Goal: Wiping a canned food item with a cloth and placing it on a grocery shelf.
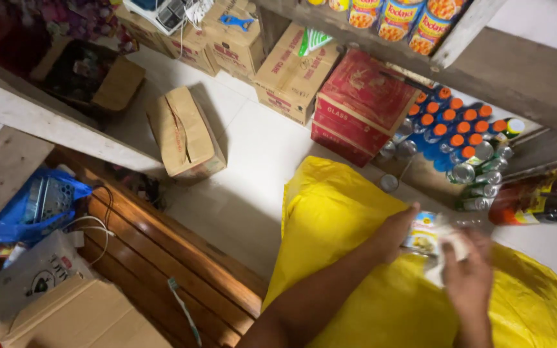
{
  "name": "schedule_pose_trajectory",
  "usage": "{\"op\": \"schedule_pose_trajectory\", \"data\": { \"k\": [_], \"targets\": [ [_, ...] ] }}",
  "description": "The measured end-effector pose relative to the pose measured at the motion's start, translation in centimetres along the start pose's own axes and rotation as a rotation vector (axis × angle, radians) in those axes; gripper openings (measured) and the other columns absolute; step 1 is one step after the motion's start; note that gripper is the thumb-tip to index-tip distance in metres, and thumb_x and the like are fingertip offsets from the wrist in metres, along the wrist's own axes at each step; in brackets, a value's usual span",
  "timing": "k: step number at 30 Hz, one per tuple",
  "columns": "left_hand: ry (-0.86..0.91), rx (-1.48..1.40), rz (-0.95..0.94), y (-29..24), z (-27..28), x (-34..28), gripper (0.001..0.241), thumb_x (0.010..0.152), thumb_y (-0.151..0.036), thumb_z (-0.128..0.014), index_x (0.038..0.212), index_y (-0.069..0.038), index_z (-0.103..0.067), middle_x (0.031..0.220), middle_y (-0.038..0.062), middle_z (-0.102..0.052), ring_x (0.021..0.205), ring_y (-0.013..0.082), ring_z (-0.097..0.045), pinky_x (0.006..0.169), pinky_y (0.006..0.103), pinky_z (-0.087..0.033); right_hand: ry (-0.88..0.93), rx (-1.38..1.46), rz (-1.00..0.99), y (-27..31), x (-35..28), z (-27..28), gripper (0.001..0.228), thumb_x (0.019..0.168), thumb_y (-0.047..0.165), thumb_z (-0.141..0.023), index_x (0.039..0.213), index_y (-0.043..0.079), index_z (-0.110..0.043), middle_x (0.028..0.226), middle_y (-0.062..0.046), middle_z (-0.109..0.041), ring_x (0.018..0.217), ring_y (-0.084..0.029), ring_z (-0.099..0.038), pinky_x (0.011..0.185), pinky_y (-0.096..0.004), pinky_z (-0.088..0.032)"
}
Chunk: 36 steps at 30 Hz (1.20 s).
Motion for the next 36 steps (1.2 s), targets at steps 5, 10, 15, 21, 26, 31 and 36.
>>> {"op": "schedule_pose_trajectory", "data": {
  "k": [5, 10, 15, 21, 26, 31, 36],
  "targets": [
    [-0.154, 0.438, -0.110, -3.0, -0.7, -2.7, 0.063, 0.106, -0.057, -0.039, 0.115, 0.001, -0.062, 0.110, 0.016, -0.064, 0.091, 0.0235, -0.059, 0.080, 0.0371, -0.048, 0.158, 0.141, 0.208, 1.5, -0.6, -1.2, 0.046, 0.075, -0.010, -0.069, 0.118, 0.006, -0.073, 0.126, -0.012, -0.062, 0.109, -0.025, -0.060, 0.091, -0.033, -0.050],
    [0.006, 0.741, -0.213, -2.5, -1.9, -3.4, 0.060, 0.110, -0.045, -0.030, 0.116, 0.007, -0.059, 0.110, 0.023, -0.060, 0.086, 0.0293, -0.056, 0.081, 0.0431, -0.045, -0.005, -0.036, 0.030, 1.4, 0.9, -0.4, 0.022, 0.099, 0.006, -0.068, 0.120, 0.001, -0.070, 0.134, -0.018, -0.051, 0.114, -0.030, -0.053, 0.079, -0.039, -0.055],
    [0.025, 0.661, -0.334, -2.0, -0.2, -2.1, 0.065, 0.107, -0.056, -0.034, 0.088, 0.001, -0.060, 0.089, 0.017, -0.059, 0.077, 0.0272, -0.055, 0.078, 0.0424, -0.046, 0.278, 0.147, 0.111, 2.3, -0.7, -0.5, 0.036, 0.079, 0.005, -0.077, 0.114, 0.012, -0.078, 0.132, -0.007, -0.067, 0.118, -0.022, -0.063, 0.093, -0.035, -0.056],
    [0.147, 1.109, -0.490, -0.5, -0.2, -1.3, 0.048, 0.110, -0.030, -0.030, 0.130, 0.006, -0.056, 0.124, 0.028, -0.061, 0.102, 0.0365, -0.060, 0.091, 0.0436, -0.047, -0.054, -0.068, 0.182, -1.5, 1.0, 0.1, 0.025, 0.091, -0.002, -0.077, 0.115, -0.001, -0.072, 0.130, -0.014, -0.060, 0.088, -0.022, -0.059, 0.065, -0.030, -0.052],
    [0.126, 0.551, -0.191, -0.7, -1.6, -2.2, 0.051, 0.108, -0.046, -0.043, 0.113, 0.003, -0.059, 0.100, 0.014, -0.059, 0.076, 0.0205, -0.055, 0.066, 0.0324, -0.046, -0.224, 0.053, 0.287, -1.1, 0.9, 1.4, 0.024, 0.098, -0.004, -0.073, 0.122, -0.008, -0.070, 0.131, -0.022, -0.056, 0.123, -0.033, -0.053, 0.106, -0.041, -0.044],
    [-0.019, 0.624, -0.306, -2.7, -0.4, -1.6, 0.063, 0.107, -0.054, -0.040, 0.078, -0.003, -0.061, 0.072, 0.010, -0.061, 0.061, 0.0215, -0.053, 0.064, 0.0399, -0.046, 0.038, 0.074, 0.175, 1.8, -1.0, -1.1, 0.030, 0.085, 0.009, -0.074, 0.115, 0.007, -0.077, 0.130, -0.014, -0.058, 0.110, -0.026, -0.058, 0.088, -0.035, -0.049],
    [-0.118, 0.439, -0.170, 1.2, 3.1, 0.9, 0.054, 0.108, -0.053, -0.042, 0.127, -0.009, -0.066, 0.119, 0.016, -0.063, 0.116, 0.0308, -0.060, 0.110, 0.0481, -0.042, -0.141, 0.071, 0.315, 0.8, 0.3, -1.8, 0.020, 0.085, 0.010, -0.084, 0.104, 0.013, -0.081, 0.102, -0.017, -0.068, 0.102, -0.039, -0.069, 0.092, -0.047, -0.053]
  ]
}}
Point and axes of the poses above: each hand's wrist, its own x-axis towards the middle knuckle, its own z-axis out of the back of the hand, y = z × x, the point moved 1 cm from there along x, towards the middle knuckle
